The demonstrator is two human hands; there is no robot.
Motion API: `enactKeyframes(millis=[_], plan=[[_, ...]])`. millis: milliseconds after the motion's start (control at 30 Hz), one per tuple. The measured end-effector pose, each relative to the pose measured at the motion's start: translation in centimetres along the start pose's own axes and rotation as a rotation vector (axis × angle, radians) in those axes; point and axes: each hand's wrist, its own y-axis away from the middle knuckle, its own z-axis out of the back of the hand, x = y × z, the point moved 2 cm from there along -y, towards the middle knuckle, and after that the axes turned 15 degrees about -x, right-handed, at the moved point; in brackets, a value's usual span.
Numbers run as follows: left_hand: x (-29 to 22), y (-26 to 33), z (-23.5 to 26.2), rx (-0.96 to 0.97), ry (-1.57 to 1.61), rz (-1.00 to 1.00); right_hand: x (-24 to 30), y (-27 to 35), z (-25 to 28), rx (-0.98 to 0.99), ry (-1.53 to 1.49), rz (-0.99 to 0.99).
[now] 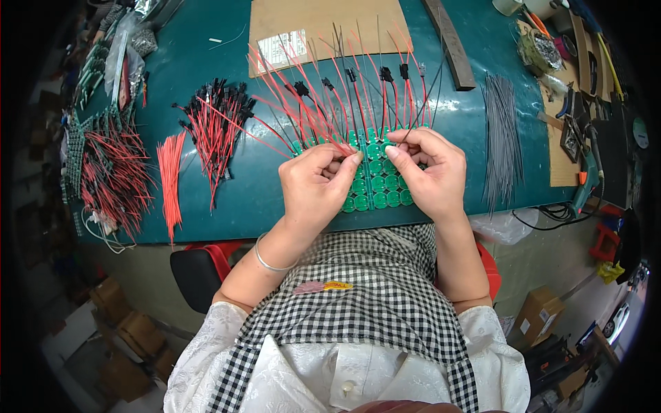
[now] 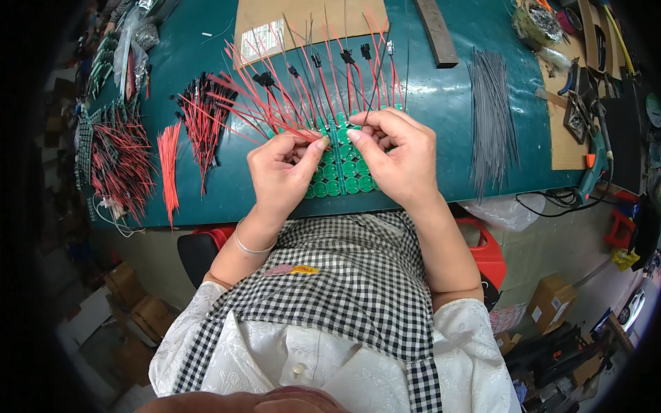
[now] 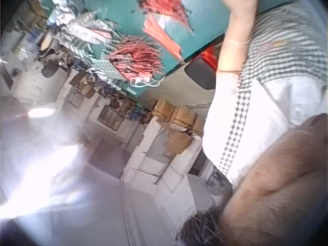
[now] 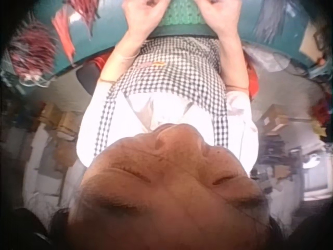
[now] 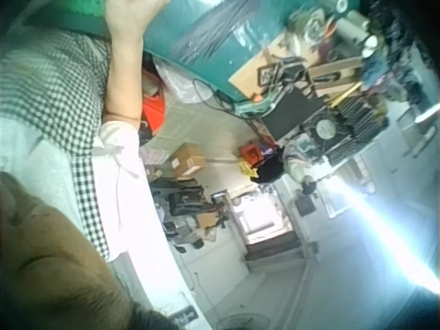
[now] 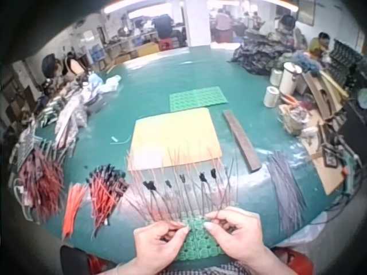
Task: The recorder is assembling multiple printed circuit boards by inserting bundles of red and black wires into their respective connection points on each board.
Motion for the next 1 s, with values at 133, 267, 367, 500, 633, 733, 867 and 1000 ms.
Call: enactKeyframes(millis=[133,267,367,500,633,733,867,1000], plan=[[-0.1,-0.2,0.0,0.008,0.019,0.058,-0.4,-0.1,0.1,0.001,-0.018,-0.006],[0.4,-0.3,0.3,0.067,0.122,0.231,-0.4,0.0,0.2,-0.013,-0.039,-0.027],[0.6,-0.3,0.3,0.069,0.046,0.169,-0.5,-0.1,0.1,-0.015,-0.055,-0.033],[-0.2,-0.2,-0.1,0.04,-0.009,0.07,-0.7,0.0,0.1,-0.016,-0.062,-0.031],[-0.2,-0.1,-0.1,0.042,-0.027,0.047,-0.8,0.0,0.2,-0.018,-0.061,-0.032],[-0.3,-0.2,-0.1,0.053,-0.069,0.015,-0.8,0.0,0.2,-0.021,-0.067,-0.031],[-0.5,-0.3,-0.2,0.044,-0.083,-0.018,-0.9,0.0,0.2,-0.025,-0.069,-0.029],[-0.4,-0.1,-0.3,0.045,-0.078,0.006,-1.0,0.1,0.2,-0.028,-0.084,-0.049]])
